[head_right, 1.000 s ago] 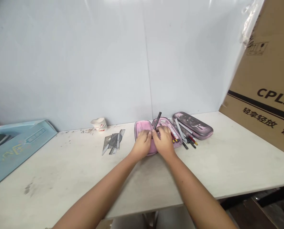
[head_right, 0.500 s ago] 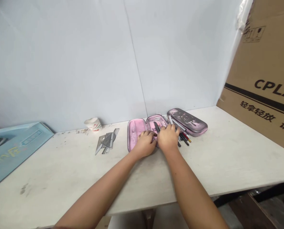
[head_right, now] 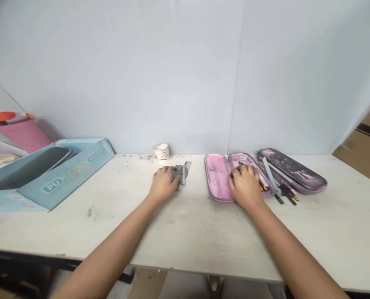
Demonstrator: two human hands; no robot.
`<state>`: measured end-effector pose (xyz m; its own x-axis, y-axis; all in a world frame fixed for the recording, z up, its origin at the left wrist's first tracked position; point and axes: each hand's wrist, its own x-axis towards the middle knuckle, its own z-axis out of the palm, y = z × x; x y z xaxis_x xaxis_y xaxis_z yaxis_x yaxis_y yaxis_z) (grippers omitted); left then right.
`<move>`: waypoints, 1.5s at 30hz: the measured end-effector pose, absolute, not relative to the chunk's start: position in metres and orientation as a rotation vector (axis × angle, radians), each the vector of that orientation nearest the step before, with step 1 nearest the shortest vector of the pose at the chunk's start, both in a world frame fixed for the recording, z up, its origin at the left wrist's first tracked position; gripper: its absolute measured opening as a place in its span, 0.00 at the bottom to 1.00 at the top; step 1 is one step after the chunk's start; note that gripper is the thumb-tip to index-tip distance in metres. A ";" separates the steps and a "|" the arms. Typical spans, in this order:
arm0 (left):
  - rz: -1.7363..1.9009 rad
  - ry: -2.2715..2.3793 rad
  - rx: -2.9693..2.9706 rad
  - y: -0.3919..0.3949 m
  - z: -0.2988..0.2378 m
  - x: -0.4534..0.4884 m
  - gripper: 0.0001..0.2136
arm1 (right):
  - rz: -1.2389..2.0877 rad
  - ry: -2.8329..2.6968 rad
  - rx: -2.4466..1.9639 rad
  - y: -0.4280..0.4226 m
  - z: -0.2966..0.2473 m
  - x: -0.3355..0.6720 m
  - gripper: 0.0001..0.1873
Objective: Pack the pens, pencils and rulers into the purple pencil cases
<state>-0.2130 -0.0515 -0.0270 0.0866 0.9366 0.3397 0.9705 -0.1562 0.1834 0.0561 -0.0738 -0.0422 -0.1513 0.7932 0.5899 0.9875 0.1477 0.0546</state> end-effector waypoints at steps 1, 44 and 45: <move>-0.573 -2.008 -2.224 -0.050 -0.031 -0.223 0.18 | -0.601 -2.070 -1.659 -0.074 -0.039 0.043 0.15; -0.542 -2.403 -2.081 -0.037 -0.031 -0.266 0.17 | 0.142 -2.705 -1.471 -0.046 -0.015 -0.159 0.17; -0.684 -2.474 -2.092 -0.034 -0.031 -0.267 0.16 | 0.139 -2.710 -1.457 -0.048 -0.015 -0.159 0.18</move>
